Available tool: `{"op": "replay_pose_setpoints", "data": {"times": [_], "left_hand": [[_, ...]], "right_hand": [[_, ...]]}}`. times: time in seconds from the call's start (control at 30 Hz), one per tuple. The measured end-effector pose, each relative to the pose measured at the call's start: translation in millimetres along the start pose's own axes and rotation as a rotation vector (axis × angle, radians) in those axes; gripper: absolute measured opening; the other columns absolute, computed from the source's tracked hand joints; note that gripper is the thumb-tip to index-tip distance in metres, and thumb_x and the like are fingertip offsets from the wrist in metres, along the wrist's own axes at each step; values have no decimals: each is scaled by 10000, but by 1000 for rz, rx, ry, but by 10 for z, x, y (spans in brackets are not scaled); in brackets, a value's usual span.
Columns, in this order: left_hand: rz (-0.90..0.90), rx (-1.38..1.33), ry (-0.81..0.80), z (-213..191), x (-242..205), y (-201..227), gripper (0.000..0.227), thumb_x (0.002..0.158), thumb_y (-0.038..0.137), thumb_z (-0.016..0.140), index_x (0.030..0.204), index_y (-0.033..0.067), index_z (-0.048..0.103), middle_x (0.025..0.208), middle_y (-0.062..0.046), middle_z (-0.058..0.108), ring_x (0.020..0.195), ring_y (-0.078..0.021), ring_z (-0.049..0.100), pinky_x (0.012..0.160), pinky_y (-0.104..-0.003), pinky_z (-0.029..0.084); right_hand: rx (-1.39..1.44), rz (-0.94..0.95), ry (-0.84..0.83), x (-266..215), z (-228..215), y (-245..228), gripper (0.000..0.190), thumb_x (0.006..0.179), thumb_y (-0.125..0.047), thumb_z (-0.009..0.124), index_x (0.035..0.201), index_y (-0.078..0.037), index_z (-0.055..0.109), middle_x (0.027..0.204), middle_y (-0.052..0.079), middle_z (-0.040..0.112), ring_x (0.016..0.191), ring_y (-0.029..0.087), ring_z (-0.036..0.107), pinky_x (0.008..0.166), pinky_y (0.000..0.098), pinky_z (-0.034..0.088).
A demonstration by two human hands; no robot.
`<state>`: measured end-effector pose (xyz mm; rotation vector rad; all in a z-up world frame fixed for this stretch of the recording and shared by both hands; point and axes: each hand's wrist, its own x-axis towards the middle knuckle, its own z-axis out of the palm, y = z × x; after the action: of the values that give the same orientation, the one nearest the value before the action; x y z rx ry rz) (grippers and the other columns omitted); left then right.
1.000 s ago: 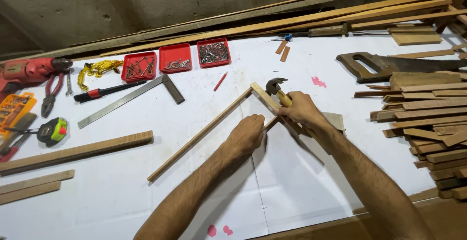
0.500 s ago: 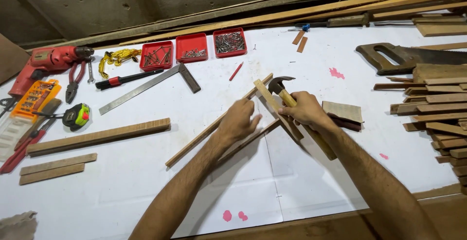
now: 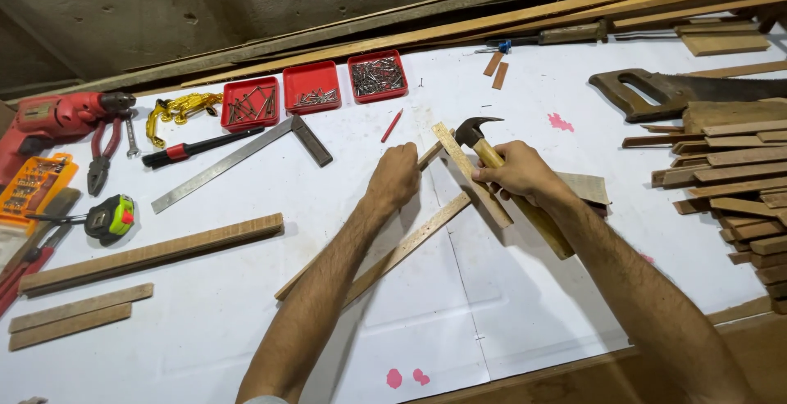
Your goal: Assemble small wooden frames by joining thin wooden strips with nails and a hammer on a workbench.
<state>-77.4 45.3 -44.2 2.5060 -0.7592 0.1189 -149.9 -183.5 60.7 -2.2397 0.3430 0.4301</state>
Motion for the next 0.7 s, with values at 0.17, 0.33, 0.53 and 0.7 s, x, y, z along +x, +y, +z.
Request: {"op": "replay_pose_setpoints", "data": {"times": [0.17,0.33,0.53,0.7], "left_hand": [[22,-35,26,-289,-245,-210,78,850,-51,601,836,-13,534,814,-217,624,758,-364,601,709,-509,525],[-154,1,-150,-518,-481,-505,86,885,-50,554,844,26,551,829,-159,638,740,-296,621,641,-465,575],[59,28,89,-666,-691,-480,183,802,75,701,798,25,524,736,-93,504,677,-220,486,622,-433,482],[-26,-81,60,-522,-709,-183,292,1070,252,459,834,90,512,739,-22,409,655,-184,394,619,-389,443]], "right_hand": [[52,-10,-39,-24,183,-110,277,904,-173,756,1081,32,700,757,128,697,568,137,618,505,277,523],[114,-15,-89,-71,459,-240,245,912,-161,743,1072,18,693,747,106,689,576,117,626,508,270,526],[120,-16,-72,-176,671,-290,269,914,-166,755,1076,42,700,753,99,705,580,123,648,523,282,541],[-63,-2,51,-264,566,-289,362,911,-217,767,1184,1,674,804,132,748,599,158,658,539,322,535]]}}
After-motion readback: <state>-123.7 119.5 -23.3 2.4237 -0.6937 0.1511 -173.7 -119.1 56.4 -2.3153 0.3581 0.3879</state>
